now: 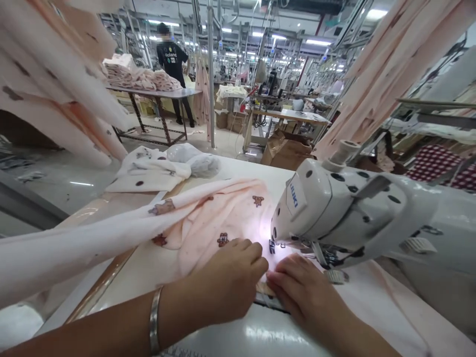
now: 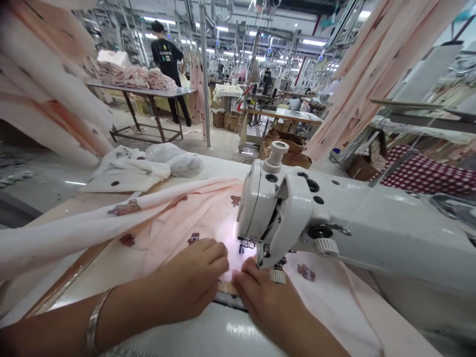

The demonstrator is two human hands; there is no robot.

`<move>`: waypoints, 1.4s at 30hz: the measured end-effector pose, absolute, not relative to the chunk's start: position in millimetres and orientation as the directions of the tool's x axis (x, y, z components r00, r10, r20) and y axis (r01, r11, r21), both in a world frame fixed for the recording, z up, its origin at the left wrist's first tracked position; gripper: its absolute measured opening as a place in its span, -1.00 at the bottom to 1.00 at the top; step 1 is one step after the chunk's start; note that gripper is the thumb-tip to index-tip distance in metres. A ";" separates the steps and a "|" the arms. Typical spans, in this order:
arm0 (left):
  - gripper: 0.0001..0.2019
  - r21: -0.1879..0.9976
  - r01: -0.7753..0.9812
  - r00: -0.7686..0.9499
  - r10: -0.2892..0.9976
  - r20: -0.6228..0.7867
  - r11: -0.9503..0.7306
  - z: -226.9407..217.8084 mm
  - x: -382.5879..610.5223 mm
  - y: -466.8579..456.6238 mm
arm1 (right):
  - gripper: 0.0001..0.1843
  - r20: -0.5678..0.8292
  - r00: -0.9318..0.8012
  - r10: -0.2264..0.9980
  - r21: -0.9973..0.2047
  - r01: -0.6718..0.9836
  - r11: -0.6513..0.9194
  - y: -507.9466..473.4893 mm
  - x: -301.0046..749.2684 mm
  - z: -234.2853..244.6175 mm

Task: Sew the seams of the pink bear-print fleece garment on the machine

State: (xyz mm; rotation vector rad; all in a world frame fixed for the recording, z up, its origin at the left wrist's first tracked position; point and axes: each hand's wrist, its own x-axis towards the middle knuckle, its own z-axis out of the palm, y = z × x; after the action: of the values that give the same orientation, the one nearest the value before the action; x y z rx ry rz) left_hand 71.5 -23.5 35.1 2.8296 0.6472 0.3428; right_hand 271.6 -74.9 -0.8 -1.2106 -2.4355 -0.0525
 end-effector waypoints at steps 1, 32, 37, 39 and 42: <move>-0.91 0.287 0.395 0.864 0.459 0.205 -0.873 32.3 70.8 -20.9 | -0.87 0.387 -0.531 0.754 -0.145 0.772 0.618 -74.7 271.5 -2.0; -0.77 0.322 0.447 0.834 0.519 0.189 -0.835 23.3 77.3 -25.7 | -0.87 0.253 -0.556 0.792 -0.193 0.773 0.604 -77.6 275.5 -1.4; -0.87 0.279 0.490 0.812 0.549 0.200 -0.826 18.0 83.4 -21.7 | -0.85 0.159 -0.493 0.855 -0.359 0.778 0.515 -82.1 274.8 3.9; -0.84 0.306 0.496 0.798 0.566 0.208 -0.812 15.9 82.5 -20.8 | -0.87 0.145 -0.484 0.863 -0.404 0.767 0.498 -82.0 275.1 4.7; -0.82 0.336 0.486 0.797 0.567 0.208 -0.807 13.9 80.1 -17.3 | -0.88 0.139 -0.465 0.874 -0.438 0.763 0.475 -81.2 275.4 4.2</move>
State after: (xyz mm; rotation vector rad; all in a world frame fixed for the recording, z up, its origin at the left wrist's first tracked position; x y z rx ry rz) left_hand 80.1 -17.3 13.9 2.7210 0.8129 0.4369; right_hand 275.4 -81.2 4.2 -1.3794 -2.3827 0.4508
